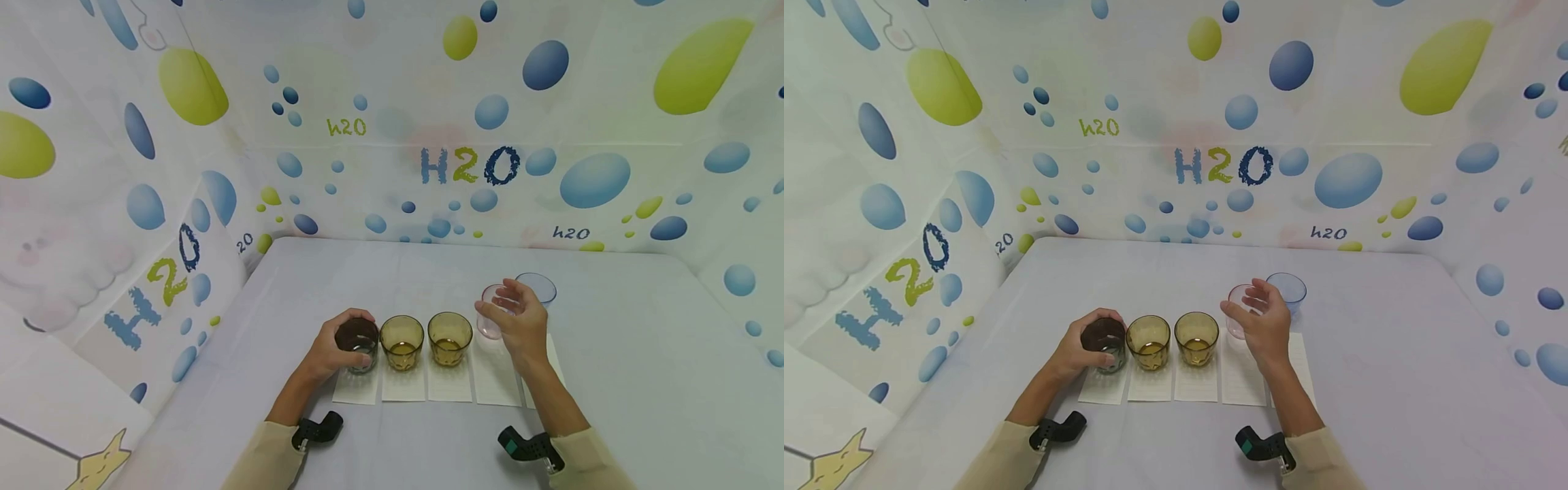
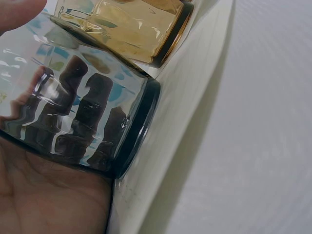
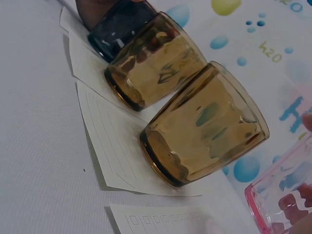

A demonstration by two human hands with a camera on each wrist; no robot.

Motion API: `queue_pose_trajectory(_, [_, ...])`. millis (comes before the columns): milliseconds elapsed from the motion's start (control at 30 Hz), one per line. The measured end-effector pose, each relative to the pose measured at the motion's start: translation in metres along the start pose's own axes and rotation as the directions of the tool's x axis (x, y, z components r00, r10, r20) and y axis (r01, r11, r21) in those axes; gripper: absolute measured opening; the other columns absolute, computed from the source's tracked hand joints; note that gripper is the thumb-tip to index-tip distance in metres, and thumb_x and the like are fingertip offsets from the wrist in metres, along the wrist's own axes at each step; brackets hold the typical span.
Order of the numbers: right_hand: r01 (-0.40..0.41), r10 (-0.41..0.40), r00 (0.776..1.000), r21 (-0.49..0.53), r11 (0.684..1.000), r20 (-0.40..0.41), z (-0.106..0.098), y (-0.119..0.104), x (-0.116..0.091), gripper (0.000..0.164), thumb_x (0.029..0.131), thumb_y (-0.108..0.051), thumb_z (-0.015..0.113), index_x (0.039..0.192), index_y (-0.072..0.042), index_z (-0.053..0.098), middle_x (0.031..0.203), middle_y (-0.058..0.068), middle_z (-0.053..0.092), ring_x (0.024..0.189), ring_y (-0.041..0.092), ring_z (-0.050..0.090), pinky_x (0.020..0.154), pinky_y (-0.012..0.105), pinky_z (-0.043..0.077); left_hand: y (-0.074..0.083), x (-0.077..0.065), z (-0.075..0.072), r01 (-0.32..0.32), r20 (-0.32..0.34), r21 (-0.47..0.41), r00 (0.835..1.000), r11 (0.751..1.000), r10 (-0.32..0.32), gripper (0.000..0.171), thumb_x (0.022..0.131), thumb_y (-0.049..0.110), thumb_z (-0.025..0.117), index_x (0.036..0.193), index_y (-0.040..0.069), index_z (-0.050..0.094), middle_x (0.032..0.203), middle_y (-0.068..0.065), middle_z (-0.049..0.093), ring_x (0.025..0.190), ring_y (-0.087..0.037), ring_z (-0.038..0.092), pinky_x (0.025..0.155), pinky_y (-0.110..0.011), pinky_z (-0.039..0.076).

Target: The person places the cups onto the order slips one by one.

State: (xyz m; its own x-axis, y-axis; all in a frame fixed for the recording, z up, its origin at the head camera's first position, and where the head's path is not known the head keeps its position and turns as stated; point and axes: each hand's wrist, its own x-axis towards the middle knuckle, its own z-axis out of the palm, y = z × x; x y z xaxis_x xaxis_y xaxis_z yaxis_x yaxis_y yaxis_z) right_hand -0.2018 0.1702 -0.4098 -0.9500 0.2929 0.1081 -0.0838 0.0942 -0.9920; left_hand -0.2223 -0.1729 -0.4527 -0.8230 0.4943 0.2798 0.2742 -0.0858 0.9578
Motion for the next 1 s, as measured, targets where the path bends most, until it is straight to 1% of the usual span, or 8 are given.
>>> queue_pose_trajectory(167, [-0.006,0.006,1.0,-0.033,0.999,-0.008,-0.002,0.0,-0.002,0.072,0.083,-0.018,0.084,0.144,-0.007,0.049,0.134,0.017,0.057,0.122,0.027,0.058,0.086,0.013,0.051,-0.001,0.001,0.0,-0.006,0.0,-0.008,1.0,1.0,0.006,0.068,0.072,-0.006,0.079,0.13,-0.016,0.047,0.12,-0.03,0.06,0.109,-0.034,0.063,0.097,-0.038,0.053])
queue_pose_trajectory(267, [-0.009,0.008,1.0,-0.051,0.999,-0.005,-0.004,-0.002,-0.003,0.072,0.083,-0.019,0.084,0.145,-0.007,0.048,0.134,0.015,0.057,0.123,0.026,0.058,0.087,0.013,0.05,-0.001,0.002,0.0,-0.008,-0.002,-0.006,1.0,1.0,0.008,0.066,0.072,-0.006,0.079,0.129,-0.017,0.047,0.119,-0.03,0.06,0.109,-0.032,0.063,0.097,-0.038,0.053])
queue_pose_trajectory(367, [-0.004,0.003,1.0,-0.048,0.999,-0.005,-0.006,-0.004,-0.004,0.071,0.083,-0.017,0.084,0.145,-0.007,0.048,0.133,0.015,0.057,0.122,0.027,0.058,0.086,0.013,0.05,0.0,0.001,0.0,-0.004,-0.004,-0.004,1.0,1.0,0.004,0.067,0.072,-0.006,0.079,0.129,-0.018,0.046,0.118,-0.031,0.06,0.108,-0.034,0.063,0.097,-0.039,0.053])
queue_pose_trajectory(600, [0.006,-0.006,1.0,-0.019,1.0,-0.002,-0.008,-0.009,-0.005,0.069,0.083,-0.012,0.083,0.143,-0.005,0.049,0.131,0.017,0.056,0.12,0.026,0.058,0.087,0.012,0.05,0.002,0.002,0.0,0.005,-0.016,-0.014,1.0,1.0,-0.005,0.07,0.071,-0.003,0.081,0.129,-0.018,0.046,0.119,-0.029,0.061,0.108,-0.034,0.063,0.097,-0.037,0.053])
queue_pose_trajectory(767, [0.003,-0.003,1.0,-0.007,1.0,0.017,-0.008,-0.008,-0.006,0.07,0.084,-0.011,0.082,0.144,-0.005,0.048,0.133,0.019,0.054,0.12,0.026,0.057,0.086,0.012,0.05,0.002,0.002,0.001,0.0,-0.005,-0.02,1.0,1.0,0.0,0.071,0.072,-0.003,0.081,0.129,-0.02,0.044,0.118,-0.031,0.06,0.108,-0.034,0.063,0.097,-0.038,0.053])
queue_pose_trajectory(833, [0.009,-0.009,1.0,0.001,1.0,0.022,-0.009,-0.007,-0.006,0.068,0.084,-0.009,0.082,0.144,-0.005,0.049,0.132,0.02,0.055,0.119,0.026,0.058,0.085,0.012,0.051,0.002,0.002,0.0,-0.004,-0.001,-0.018,1.0,1.0,0.004,0.071,0.072,-0.003,0.081,0.129,-0.02,0.043,0.118,-0.032,0.06,0.108,-0.037,0.063,0.097,-0.038,0.053])
queue_pose_trajectory(1000, [0.048,-0.048,0.998,0.011,0.999,0.038,-0.011,-0.002,-0.006,0.063,0.084,-0.005,0.08,0.14,-0.003,0.052,0.127,0.02,0.058,0.115,0.026,0.059,0.086,0.014,0.052,0.003,0.002,0.001,0.005,-0.007,-0.007,1.0,1.0,-0.005,0.067,0.072,-0.002,0.08,0.129,-0.014,0.048,0.119,-0.03,0.06,0.109,-0.042,0.062,0.097,-0.038,0.053])
